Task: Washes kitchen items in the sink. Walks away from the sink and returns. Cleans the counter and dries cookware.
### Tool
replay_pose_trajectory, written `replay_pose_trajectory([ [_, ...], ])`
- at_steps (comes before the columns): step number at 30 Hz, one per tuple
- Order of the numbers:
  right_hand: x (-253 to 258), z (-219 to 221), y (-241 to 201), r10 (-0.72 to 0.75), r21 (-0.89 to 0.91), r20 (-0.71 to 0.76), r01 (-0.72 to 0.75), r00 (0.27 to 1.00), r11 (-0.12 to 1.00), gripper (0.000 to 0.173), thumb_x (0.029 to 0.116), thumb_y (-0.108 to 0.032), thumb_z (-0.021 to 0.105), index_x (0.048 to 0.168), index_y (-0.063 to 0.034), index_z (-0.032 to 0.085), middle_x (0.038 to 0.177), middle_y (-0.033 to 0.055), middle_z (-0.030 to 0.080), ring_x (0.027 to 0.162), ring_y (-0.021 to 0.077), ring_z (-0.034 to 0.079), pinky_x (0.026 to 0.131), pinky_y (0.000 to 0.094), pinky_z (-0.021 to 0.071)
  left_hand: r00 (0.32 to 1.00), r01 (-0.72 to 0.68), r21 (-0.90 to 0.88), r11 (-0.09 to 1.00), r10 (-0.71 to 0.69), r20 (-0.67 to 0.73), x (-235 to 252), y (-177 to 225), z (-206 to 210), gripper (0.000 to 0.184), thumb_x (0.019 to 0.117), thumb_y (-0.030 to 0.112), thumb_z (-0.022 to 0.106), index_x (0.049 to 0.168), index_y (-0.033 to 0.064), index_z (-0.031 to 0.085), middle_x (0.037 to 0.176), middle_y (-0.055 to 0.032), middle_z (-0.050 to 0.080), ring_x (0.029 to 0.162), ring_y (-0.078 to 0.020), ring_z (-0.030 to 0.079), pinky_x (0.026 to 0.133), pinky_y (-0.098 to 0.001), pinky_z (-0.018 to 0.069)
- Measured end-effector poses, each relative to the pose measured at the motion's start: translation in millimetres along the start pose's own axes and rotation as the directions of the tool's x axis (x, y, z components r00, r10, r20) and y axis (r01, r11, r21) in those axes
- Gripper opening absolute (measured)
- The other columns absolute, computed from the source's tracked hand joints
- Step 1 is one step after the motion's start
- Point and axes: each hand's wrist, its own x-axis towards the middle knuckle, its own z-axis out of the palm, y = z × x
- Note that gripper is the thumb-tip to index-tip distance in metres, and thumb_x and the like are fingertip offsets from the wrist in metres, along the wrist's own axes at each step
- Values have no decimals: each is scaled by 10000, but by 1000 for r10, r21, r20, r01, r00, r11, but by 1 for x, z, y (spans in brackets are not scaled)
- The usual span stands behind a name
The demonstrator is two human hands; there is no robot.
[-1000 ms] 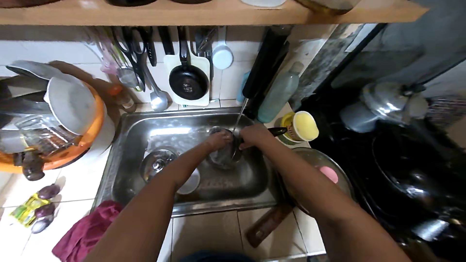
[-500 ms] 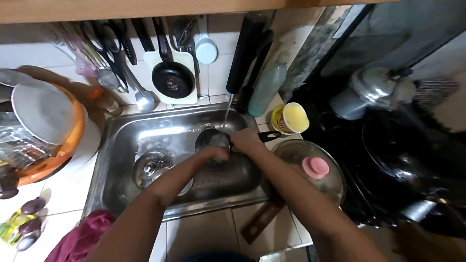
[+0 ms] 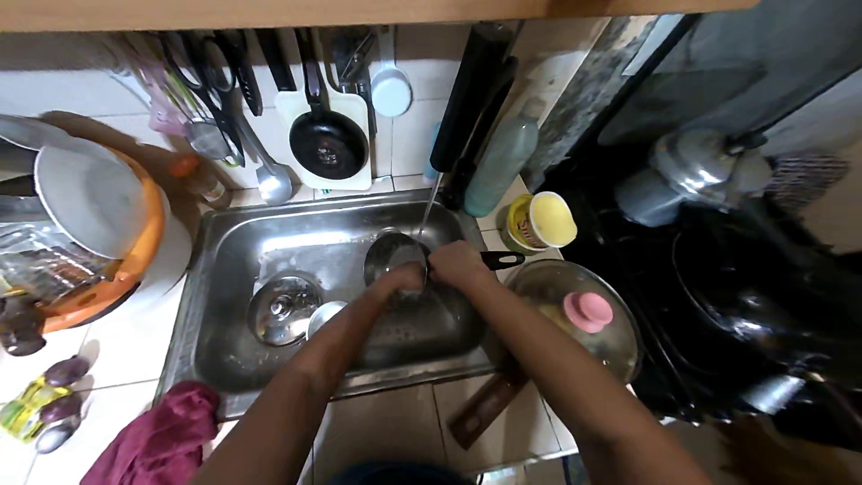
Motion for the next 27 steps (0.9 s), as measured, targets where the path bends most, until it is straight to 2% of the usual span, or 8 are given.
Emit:
replay_pose_trajectory([
  [4,-4,-4,1,-17,-6,5,17,1000,1000,263,1034,-241,591,1105,-18,712,1138,209,700,1093,416,661,855,623,514,908,-49,-605,795,-217,-359,15,-15,-3,328,1042,155,566,1293,-53,602,1272,-270,622,1169,-385,603,1006,-562,476],
  [8,-10,-3,-1,-46,-3,26,46,999,999,264,1050,-219,560,1142,-16,701,1165,222,687,1116,425,653,863,623,522,767,73,-494,866,-365,-528,9,-39,19,381,1067,212,526,1369,-17,577,1387,-251,586,1321,-400,548,1102,-562,449],
  [12,-7,-1,0,-75,-38,33,76,997,996,261,1056,-202,541,1147,-9,692,1161,224,685,1118,429,650,871,618,514,696,-208,-856,472,-544,-469,40,-11,27,334,1058,183,563,1287,-52,624,1282,-262,628,1182,-374,600,1019,-534,479],
  [15,-4,-3,8,-51,-48,24,52,998,997,275,1046,-223,560,1123,-2,704,1155,226,690,1117,436,647,885,633,501,866,-274,-638,720,-103,-489,27,-9,41,239,1014,-3,534,1181,-121,657,1219,-289,648,1162,-355,625,1040,-489,483],
  [19,3,5,22,-62,-50,13,62,998,997,316,1043,-300,580,1122,-21,708,1142,218,700,1103,430,657,891,631,496,924,-383,-134,914,375,-80,16,-50,34,249,988,-23,542,1165,-145,668,1269,-322,632,1251,-416,580,1113,-530,405],
  [23,0,1,23,-104,-71,28,106,994,992,317,1042,-306,588,1161,-38,707,1171,215,696,1130,428,649,904,638,494,945,-324,314,892,288,157,23,-77,11,275,1032,100,564,1167,-104,691,1264,-316,641,1259,-486,566,1096,-648,390],
  [25,-3,-2,21,-128,-80,22,129,992,988,296,1037,-284,591,1160,-43,710,1165,211,696,1134,428,645,898,639,494,992,-125,379,917,126,23,13,-63,-7,338,1069,127,491,1296,-94,612,1374,-308,576,1336,-480,508,1117,-652,370],
  [27,-2,-6,18,-140,-99,20,141,990,985,276,1029,-262,599,1130,-31,711,1152,209,696,1128,426,645,891,637,500,973,-77,416,906,159,-167,9,-48,-19,362,1084,158,448,1357,-23,602,1435,-217,568,1381,-387,498,1170,-546,366],
])
